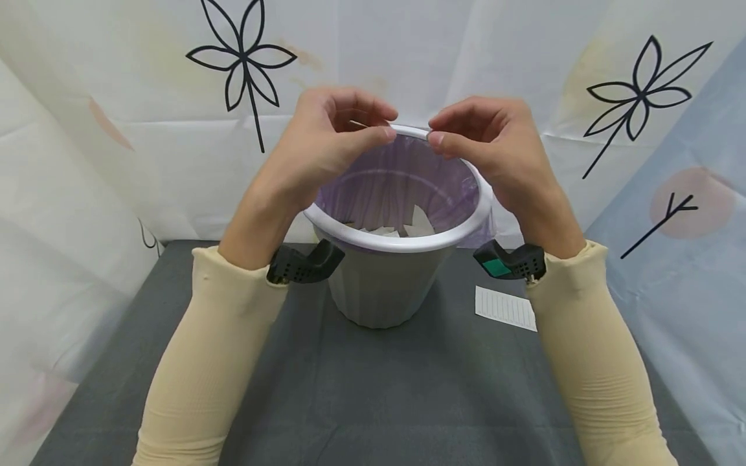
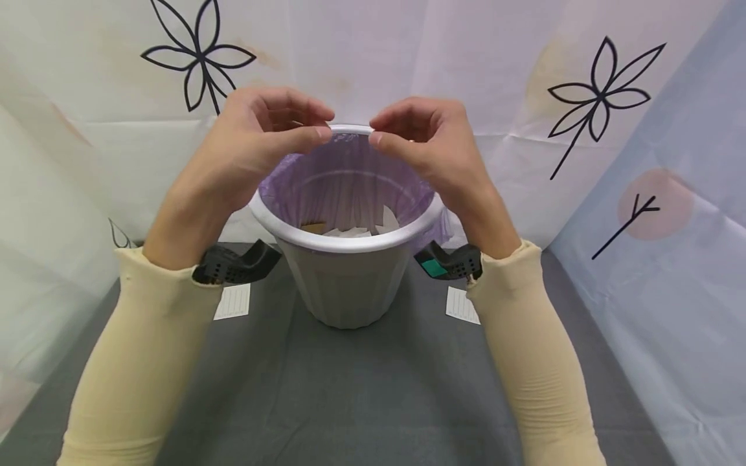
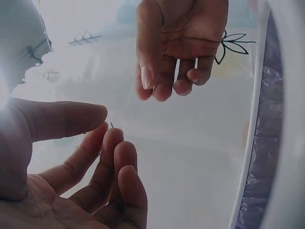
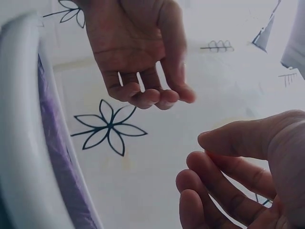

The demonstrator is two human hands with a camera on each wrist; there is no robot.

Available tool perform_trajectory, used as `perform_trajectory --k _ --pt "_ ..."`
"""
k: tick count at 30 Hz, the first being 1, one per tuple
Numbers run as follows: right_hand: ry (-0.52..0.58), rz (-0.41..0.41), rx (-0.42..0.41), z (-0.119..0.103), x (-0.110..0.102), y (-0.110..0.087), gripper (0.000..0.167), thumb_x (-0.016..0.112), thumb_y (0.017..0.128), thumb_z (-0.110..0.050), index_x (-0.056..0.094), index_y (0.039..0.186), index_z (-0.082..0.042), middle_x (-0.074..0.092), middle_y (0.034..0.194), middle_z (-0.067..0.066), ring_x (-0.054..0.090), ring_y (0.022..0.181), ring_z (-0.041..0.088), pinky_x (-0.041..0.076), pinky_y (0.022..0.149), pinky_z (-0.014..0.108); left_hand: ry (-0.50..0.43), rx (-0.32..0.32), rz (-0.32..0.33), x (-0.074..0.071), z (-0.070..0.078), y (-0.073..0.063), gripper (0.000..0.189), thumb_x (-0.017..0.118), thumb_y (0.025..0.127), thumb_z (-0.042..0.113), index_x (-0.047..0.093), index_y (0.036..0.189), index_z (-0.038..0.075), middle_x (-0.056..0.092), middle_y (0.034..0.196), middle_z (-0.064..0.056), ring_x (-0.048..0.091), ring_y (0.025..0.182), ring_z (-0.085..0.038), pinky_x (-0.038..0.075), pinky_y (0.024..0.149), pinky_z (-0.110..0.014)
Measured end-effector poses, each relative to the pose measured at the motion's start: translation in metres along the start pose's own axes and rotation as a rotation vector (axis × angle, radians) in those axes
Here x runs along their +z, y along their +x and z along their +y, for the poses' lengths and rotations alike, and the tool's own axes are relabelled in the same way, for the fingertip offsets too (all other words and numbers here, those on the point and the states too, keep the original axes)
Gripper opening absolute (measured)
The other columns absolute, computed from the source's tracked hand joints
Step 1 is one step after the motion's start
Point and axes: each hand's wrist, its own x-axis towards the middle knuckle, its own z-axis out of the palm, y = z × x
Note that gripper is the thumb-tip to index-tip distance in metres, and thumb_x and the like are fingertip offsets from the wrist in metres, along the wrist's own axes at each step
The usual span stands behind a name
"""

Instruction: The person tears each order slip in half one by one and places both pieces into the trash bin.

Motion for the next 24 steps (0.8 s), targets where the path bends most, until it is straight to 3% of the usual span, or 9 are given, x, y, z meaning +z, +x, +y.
perform_trajectory --k 8,13,20,24 --pt "0.003 -0.006 -0.106 -0.006 0.001 -0.03 0.014 0.071 0.081 0.016 0.071 0.095 0.016 0.073 0.088 0.014 0.067 0.08 0.022 0.053 0.072 0.027 -0.034 0.107 0.079 -0.005 -0.008 -0.035 0.013 0.071 0.091 -0.001 0.072 0.104 -0.001 0.068 0.099 -0.01 0.062 0.09 -0.026 0.05 0.083 -0.031" --pt "0.052 0.003 -0.135 -0.007 0.002 -0.051 0.015 0.07 0.081 0.017 0.068 0.095 0.02 0.073 0.086 0.013 0.067 0.079 0.022 0.054 0.073 0.026 -0.01 0.12 0.091 -0.007 -0.012 -0.058 0.015 0.071 0.092 0.0 0.072 0.106 0.0 0.067 0.1 -0.011 0.062 0.094 -0.027 0.051 0.084 -0.031" --pt "0.114 0.034 -0.155 -0.007 -0.001 -0.085 0.017 0.07 0.081 0.019 0.066 0.097 0.022 0.072 0.088 0.019 0.066 0.077 0.028 0.056 0.072 0.028 -0.029 0.191 0.084 -0.007 -0.023 -0.09 0.017 0.071 0.09 -0.001 0.071 0.107 -0.004 0.066 0.098 -0.016 0.06 0.094 -0.03 0.051 0.081 -0.032" --pt "0.1 0.037 -0.179 -0.002 -0.004 -0.106 0.017 0.07 0.083 0.017 0.065 0.099 0.023 0.072 0.092 0.021 0.068 0.078 0.028 0.058 0.075 0.028 -0.017 0.174 0.094 -0.007 -0.029 -0.107 0.018 0.071 0.09 -0.004 0.069 0.108 -0.006 0.067 0.101 -0.017 0.06 0.096 -0.03 0.052 0.082 -0.032"
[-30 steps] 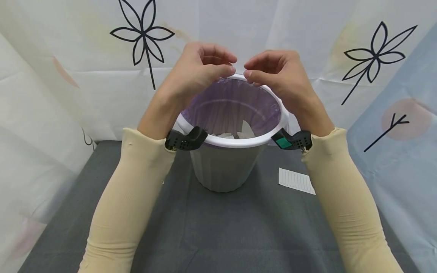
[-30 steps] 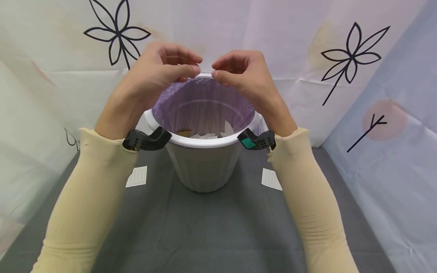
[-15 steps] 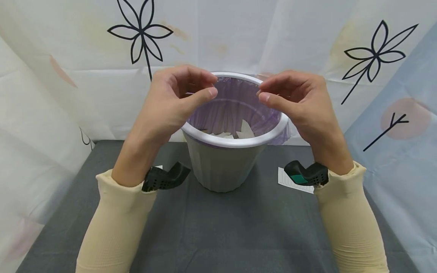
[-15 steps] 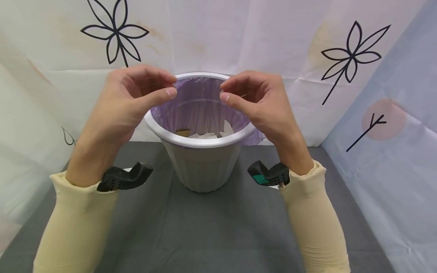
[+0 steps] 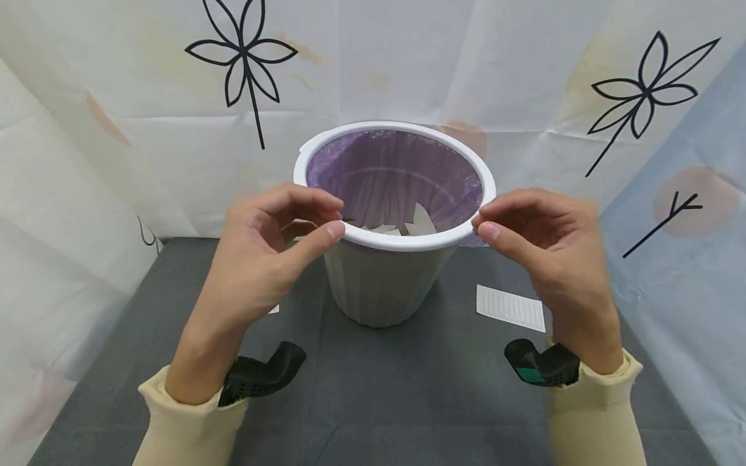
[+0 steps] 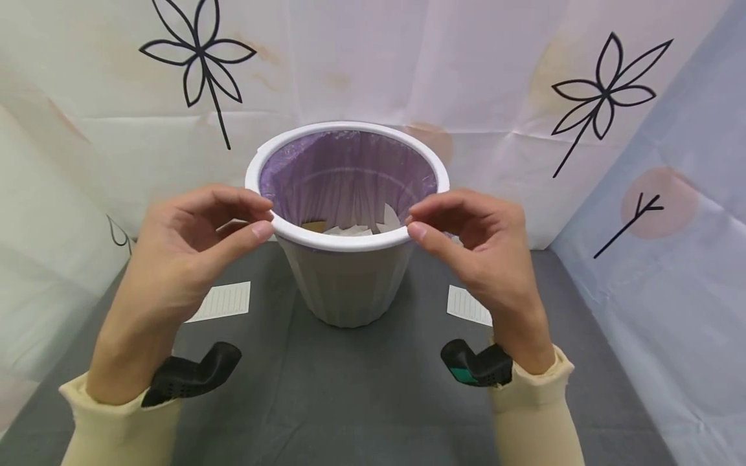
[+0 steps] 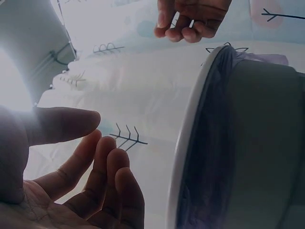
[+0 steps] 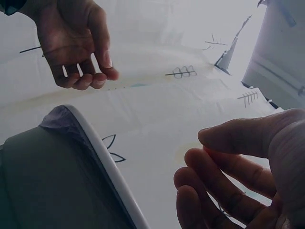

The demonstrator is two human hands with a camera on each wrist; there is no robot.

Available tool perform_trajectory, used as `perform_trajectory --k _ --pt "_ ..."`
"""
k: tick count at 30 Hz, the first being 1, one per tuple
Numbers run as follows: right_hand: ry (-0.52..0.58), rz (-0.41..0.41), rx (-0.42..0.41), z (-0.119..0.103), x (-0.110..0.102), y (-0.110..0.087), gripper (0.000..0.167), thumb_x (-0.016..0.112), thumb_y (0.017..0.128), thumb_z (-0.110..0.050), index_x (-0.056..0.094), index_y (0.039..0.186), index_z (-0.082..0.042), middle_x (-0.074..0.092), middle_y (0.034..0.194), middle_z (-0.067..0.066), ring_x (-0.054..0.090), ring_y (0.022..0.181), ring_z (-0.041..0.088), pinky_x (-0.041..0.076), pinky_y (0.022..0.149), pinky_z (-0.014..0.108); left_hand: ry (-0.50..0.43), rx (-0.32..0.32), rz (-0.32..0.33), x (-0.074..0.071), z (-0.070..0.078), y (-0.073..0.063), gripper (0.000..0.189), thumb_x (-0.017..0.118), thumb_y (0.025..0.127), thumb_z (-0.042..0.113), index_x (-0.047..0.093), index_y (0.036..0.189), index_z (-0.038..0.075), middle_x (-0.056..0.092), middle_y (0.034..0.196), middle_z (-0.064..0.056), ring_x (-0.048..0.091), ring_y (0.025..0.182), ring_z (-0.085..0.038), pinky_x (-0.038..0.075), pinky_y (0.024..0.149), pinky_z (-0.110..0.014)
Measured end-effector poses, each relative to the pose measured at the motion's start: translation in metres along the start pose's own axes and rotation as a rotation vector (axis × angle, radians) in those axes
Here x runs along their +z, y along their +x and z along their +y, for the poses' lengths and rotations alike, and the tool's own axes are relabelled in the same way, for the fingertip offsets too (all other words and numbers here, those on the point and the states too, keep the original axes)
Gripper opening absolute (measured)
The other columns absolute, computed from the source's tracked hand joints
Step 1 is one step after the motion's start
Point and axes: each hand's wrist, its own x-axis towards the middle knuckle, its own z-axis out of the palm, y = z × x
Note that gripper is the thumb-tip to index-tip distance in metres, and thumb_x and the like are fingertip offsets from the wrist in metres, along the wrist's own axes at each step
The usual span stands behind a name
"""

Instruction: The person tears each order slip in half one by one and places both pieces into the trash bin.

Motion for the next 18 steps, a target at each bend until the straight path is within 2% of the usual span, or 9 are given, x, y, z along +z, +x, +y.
perform_trajectory --k 4,8,13,18 --pt "0.038 0.012 -0.029 0.003 -0.004 -0.019 0.015 0.067 0.082 0.023 0.064 0.097 0.024 0.071 0.092 0.022 0.069 0.081 0.027 0.058 0.077 0.029 -0.005 -0.041 0.027 -0.002 -0.004 -0.014 0.019 0.072 0.089 -0.007 0.069 0.107 -0.008 0.066 0.103 -0.021 0.06 0.096 -0.03 0.052 0.082 -0.031" --pt "0.082 0.028 -0.024 0.009 -0.007 -0.037 0.021 0.059 0.078 0.032 0.064 0.096 0.024 0.071 0.092 0.023 0.07 0.082 0.028 0.058 0.078 0.03 -0.023 -0.07 0.049 -0.004 -0.011 -0.026 0.017 0.072 0.088 -0.008 0.069 0.105 -0.008 0.067 0.102 -0.02 0.062 0.095 -0.028 0.054 0.082 -0.029" --pt "0.065 0.01 0.0 0.02 -0.01 -0.055 0.024 0.055 0.079 0.034 0.064 0.098 0.022 0.071 0.093 0.021 0.071 0.084 0.027 0.058 0.079 0.03 -0.049 -0.095 0.045 -0.003 -0.024 -0.04 0.016 0.072 0.089 -0.007 0.07 0.105 -0.005 0.068 0.101 -0.017 0.065 0.095 -0.025 0.055 0.084 -0.029" --pt "0.055 -0.011 0.029 0.034 -0.01 -0.069 0.025 0.056 0.08 0.033 0.065 0.1 0.02 0.071 0.095 0.02 0.071 0.086 0.026 0.058 0.077 0.029 -0.063 -0.141 0.055 -0.002 -0.038 -0.05 0.016 0.072 0.089 -0.007 0.07 0.105 -0.003 0.068 0.101 -0.019 0.066 0.095 -0.025 0.056 0.085 -0.029"
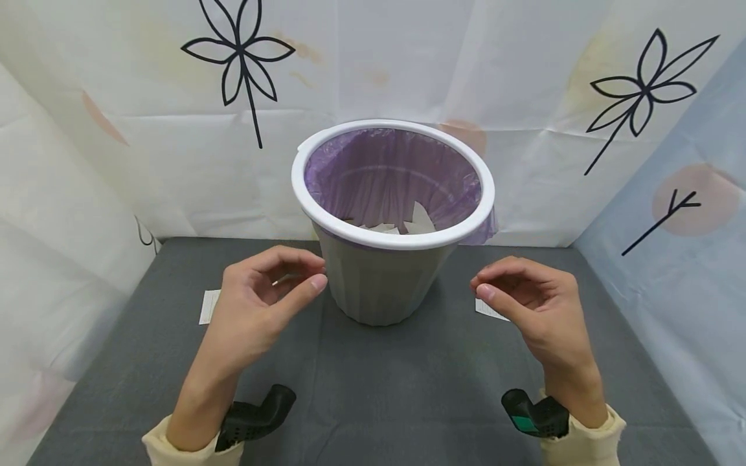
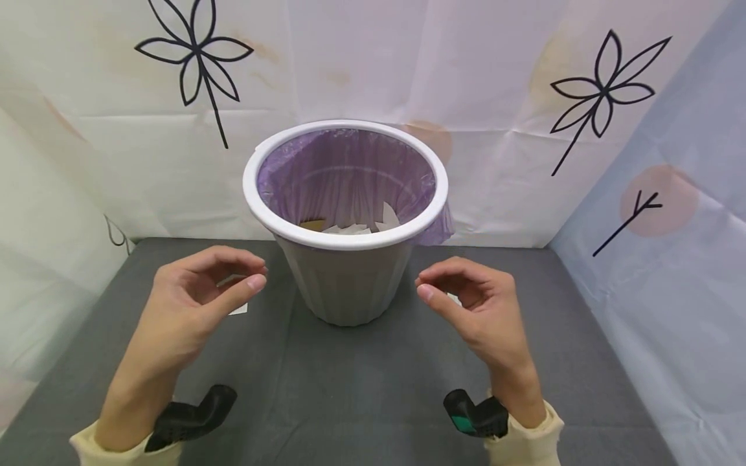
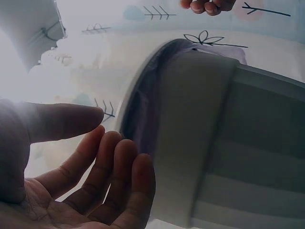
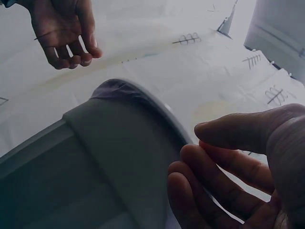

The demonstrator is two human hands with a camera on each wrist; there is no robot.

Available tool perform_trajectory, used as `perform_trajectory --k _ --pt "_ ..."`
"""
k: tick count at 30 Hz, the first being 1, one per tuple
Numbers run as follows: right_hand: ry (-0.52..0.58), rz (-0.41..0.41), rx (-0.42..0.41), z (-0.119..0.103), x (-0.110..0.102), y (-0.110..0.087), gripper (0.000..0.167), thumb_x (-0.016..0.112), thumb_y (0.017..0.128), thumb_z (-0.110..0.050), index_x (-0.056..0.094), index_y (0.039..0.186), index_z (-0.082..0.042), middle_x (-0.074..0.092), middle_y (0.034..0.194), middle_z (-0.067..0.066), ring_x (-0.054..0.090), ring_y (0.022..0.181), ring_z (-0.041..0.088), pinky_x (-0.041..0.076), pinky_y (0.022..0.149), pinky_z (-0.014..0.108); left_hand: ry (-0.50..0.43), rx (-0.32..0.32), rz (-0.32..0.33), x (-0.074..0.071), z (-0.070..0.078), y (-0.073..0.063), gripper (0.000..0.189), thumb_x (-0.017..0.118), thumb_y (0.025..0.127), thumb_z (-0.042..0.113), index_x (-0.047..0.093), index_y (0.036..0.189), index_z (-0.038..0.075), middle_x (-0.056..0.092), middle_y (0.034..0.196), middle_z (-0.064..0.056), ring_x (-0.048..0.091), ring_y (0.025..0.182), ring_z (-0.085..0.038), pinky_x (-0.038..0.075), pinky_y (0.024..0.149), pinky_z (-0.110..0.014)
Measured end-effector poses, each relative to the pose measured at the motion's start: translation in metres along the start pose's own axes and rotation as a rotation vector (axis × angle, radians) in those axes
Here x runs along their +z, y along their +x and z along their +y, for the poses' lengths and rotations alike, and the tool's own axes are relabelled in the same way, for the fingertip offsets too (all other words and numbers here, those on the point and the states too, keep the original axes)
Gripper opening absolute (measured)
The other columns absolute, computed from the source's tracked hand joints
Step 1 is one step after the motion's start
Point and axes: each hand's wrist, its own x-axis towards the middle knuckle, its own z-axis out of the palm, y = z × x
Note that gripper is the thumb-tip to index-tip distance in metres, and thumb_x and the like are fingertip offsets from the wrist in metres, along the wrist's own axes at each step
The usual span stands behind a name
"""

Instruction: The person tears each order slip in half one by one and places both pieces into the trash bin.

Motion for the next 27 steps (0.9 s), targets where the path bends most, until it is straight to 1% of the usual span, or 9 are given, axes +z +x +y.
perform_trajectory --k 4,9,13,17,19,23,27 --pt "0.001 0.016 0.048 0.012 0.001 -0.011 0.024 0.056 0.082 0.032 0.065 0.101 0.019 0.071 0.096 0.018 0.072 0.087 0.025 0.058 0.077 0.028 0.02 -0.04 0.003 0.0 -0.012 -0.005 0.014 0.072 0.09 -0.005 0.071 0.104 -0.002 0.068 0.1 -0.017 0.066 0.094 -0.025 0.057 0.084 -0.029" --pt "-0.003 0.03 0.11 0.023 0.002 -0.022 0.022 0.057 0.085 0.029 0.065 0.101 0.018 0.072 0.096 0.016 0.072 0.088 0.024 0.058 0.08 0.03 0.06 -0.095 -0.021 -0.002 -0.029 -0.01 0.014 0.073 0.091 -0.001 0.071 0.105 -0.001 0.069 0.101 -0.016 0.067 0.094 -0.023 0.057 0.085 -0.03" --pt "-0.048 0.042 0.183 0.028 0.001 -0.027 0.016 0.059 0.088 0.024 0.065 0.101 0.018 0.072 0.097 0.011 0.072 0.09 0.022 0.058 0.081 0.032 0.072 -0.144 -0.039 -0.004 -0.043 -0.013 0.014 0.072 0.092 0.0 0.071 0.106 -0.002 0.069 0.103 -0.016 0.068 0.096 -0.022 0.057 0.087 -0.03" --pt "-0.075 0.045 0.243 0.033 -0.001 -0.03 0.013 0.061 0.09 0.02 0.065 0.102 0.017 0.073 0.098 0.008 0.072 0.091 0.02 0.058 0.083 0.032 0.102 -0.165 -0.035 -0.006 -0.054 -0.016 0.014 0.072 0.093 0.001 0.071 0.107 -0.002 0.069 0.105 -0.016 0.069 0.097 -0.02 0.056 0.086 -0.029" --pt "-0.064 0.046 0.254 0.035 -0.001 -0.031 0.013 0.062 0.09 0.019 0.066 0.102 0.016 0.073 0.098 0.008 0.072 0.092 0.021 0.058 0.083 0.032 0.111 -0.17 -0.035 -0.007 -0.057 -0.016 0.015 0.072 0.093 0.002 0.071 0.107 -0.001 0.069 0.105 -0.016 0.068 0.097 -0.02 0.056 0.086 -0.029" --pt "-0.029 0.043 0.241 0.041 0.0 -0.033 0.019 0.059 0.089 0.022 0.067 0.105 0.014 0.072 0.099 0.012 0.072 0.092 0.022 0.058 0.083 0.031 0.115 -0.18 -0.038 -0.009 -0.062 -0.015 0.015 0.072 0.093 0.004 0.071 0.108 0.0 0.069 0.105 -0.014 0.068 0.098 -0.021 0.056 0.087 -0.029" --pt "-0.04 0.034 0.252 0.047 0.001 -0.036 0.022 0.059 0.089 0.023 0.068 0.106 0.013 0.072 0.099 0.012 0.072 0.091 0.021 0.058 0.082 0.03 0.118 -0.193 -0.034 -0.014 -0.065 -0.016 0.015 0.073 0.094 0.006 0.072 0.108 0.0 0.069 0.105 -0.012 0.068 0.099 -0.021 0.056 0.088 -0.028"
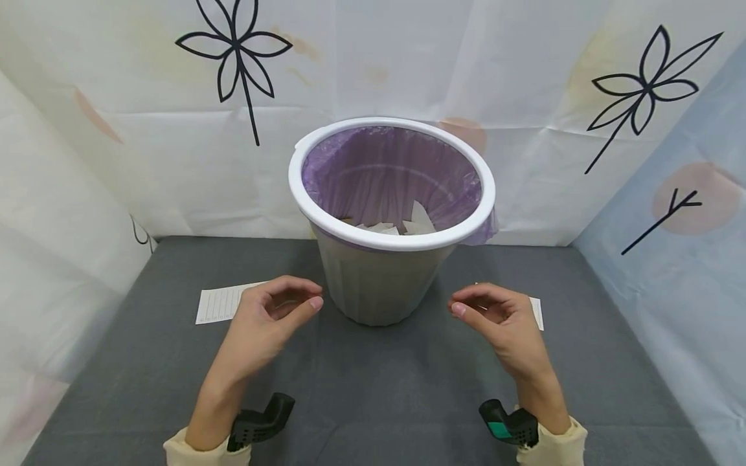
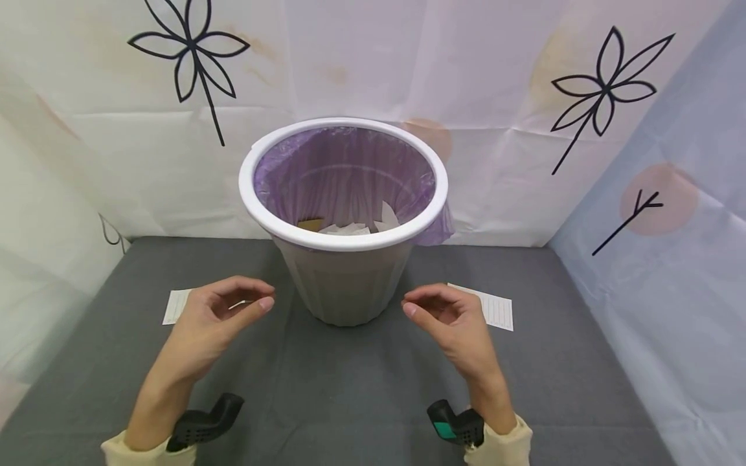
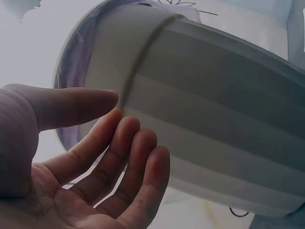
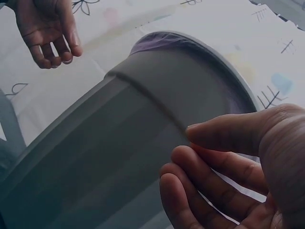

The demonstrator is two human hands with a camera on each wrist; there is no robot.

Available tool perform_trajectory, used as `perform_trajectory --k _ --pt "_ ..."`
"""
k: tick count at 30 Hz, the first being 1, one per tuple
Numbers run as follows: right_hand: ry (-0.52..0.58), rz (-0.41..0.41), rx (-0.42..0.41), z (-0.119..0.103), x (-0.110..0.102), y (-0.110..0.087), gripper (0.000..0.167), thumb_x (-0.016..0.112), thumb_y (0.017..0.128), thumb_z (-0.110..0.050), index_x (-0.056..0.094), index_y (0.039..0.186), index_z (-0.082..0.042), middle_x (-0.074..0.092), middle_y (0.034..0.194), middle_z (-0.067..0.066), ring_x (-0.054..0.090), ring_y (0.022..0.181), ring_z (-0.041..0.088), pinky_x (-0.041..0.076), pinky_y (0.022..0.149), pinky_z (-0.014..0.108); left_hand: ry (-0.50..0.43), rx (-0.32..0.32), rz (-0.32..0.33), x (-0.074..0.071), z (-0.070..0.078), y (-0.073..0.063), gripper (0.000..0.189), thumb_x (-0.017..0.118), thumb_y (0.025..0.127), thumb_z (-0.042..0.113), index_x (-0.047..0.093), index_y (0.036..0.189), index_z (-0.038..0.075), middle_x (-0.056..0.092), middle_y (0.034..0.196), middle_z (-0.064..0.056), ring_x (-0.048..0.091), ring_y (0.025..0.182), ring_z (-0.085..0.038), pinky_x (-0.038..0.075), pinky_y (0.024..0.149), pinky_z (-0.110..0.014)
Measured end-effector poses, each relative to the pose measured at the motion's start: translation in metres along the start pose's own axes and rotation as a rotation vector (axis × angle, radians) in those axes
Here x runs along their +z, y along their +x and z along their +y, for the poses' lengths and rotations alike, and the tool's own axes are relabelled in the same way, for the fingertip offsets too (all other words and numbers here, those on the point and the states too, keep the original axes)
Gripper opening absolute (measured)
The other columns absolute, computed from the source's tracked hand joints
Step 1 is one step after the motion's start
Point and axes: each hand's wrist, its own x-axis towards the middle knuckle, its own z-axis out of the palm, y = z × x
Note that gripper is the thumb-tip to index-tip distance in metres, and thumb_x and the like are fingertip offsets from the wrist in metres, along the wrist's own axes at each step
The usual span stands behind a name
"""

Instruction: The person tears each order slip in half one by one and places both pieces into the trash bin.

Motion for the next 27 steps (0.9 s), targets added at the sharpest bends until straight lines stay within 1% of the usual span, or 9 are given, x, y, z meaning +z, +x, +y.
perform_trajectory --k 4,10,13,15,17,20,25,27 --pt "-0.017 -0.002 0.019 0.006 0.001 0.0 0.02 0.06 0.09 0.021 0.068 0.106 0.013 0.071 0.099 0.01 0.071 0.091 0.022 0.058 0.081 0.03 0.003 0.006 0.027 -0.009 -0.004 0.0 0.016 0.073 0.094 0.005 0.072 0.108 -0.001 0.069 0.106 -0.012 0.067 0.099 -0.021 0.055 0.088 -0.026" --pt "-0.014 0.003 0.041 0.011 0.008 0.0 0.018 0.061 0.09 0.02 0.067 0.106 0.015 0.071 0.099 0.01 0.071 0.091 0.021 0.058 0.081 0.03 0.05 0.033 0.086 -0.026 -0.014 0.001 0.018 0.072 0.093 0.003 0.07 0.11 -0.004 0.069 0.105 -0.007 0.066 0.097 -0.018 0.055 0.086 -0.023" --pt "-0.046 -0.003 0.076 0.014 0.017 0.0 0.015 0.064 0.09 0.016 0.067 0.105 0.015 0.072 0.099 0.009 0.071 0.091 0.021 0.057 0.081 0.03 0.051 0.036 0.134 -0.037 -0.02 0.001 0.018 0.072 0.093 0.001 0.07 0.11 -0.005 0.07 0.104 -0.005 0.066 0.096 -0.016 0.054 0.085 -0.021" --pt "-0.069 -0.006 0.106 0.016 0.024 0.001 0.014 0.067 0.09 0.013 0.067 0.104 0.014 0.072 0.097 0.008 0.071 0.089 0.02 0.057 0.08 0.029 0.045 0.026 0.182 -0.045 -0.024 0.0 0.018 0.072 0.093 0.0 0.071 0.11 -0.004 0.07 0.103 -0.002 0.066 0.095 -0.015 0.053 0.083 -0.019" --pt "-0.08 -0.014 0.132 0.019 0.032 0.002 0.013 0.069 0.09 0.011 0.068 0.103 0.013 0.072 0.096 0.008 0.071 0.088 0.019 0.058 0.079 0.029 0.034 0.004 0.241 -0.054 -0.029 -0.001 0.017 0.073 0.092 0.0 0.072 0.11 -0.002 0.071 0.1 0.001 0.066 0.095 -0.013 0.052 0.081 -0.017" --pt "-0.074 -0.044 0.164 0.026 0.048 0.002 0.013 0.071 0.09 0.006 0.069 0.102 0.011 0.073 0.096 0.009 0.071 0.087 0.017 0.058 0.077 0.03 0.018 -0.053 0.328 -0.067 -0.037 -0.003 0.018 0.074 0.091 0.001 0.073 0.11 0.001 0.072 0.097 0.006 0.066 0.093 -0.009 0.05 0.077 -0.015" --pt "-0.051 -0.151 0.187 0.046 0.08 0.003 0.012 0.072 0.092 0.001 0.072 0.103 0.005 0.072 0.098 0.016 0.07 0.087 0.019 0.059 0.078 0.033 -0.043 -0.165 0.444 -0.086 -0.054 -0.006 0.021 0.078 0.088 0.002 0.075 0.108 0.005 0.074 0.093 0.009 0.069 0.086 -0.004 0.05 0.074 -0.014" --pt "-0.06 -0.194 0.192 0.054 0.093 0.006 0.013 0.073 0.092 -0.002 0.073 0.104 0.003 0.072 0.098 0.017 0.07 0.086 0.02 0.059 0.079 0.036 -0.063 -0.204 0.488 -0.093 -0.061 -0.005 0.021 0.079 0.087 0.0 0.076 0.106 0.007 0.074 0.091 0.009 0.069 0.084 -0.004 0.051 0.073 -0.014"
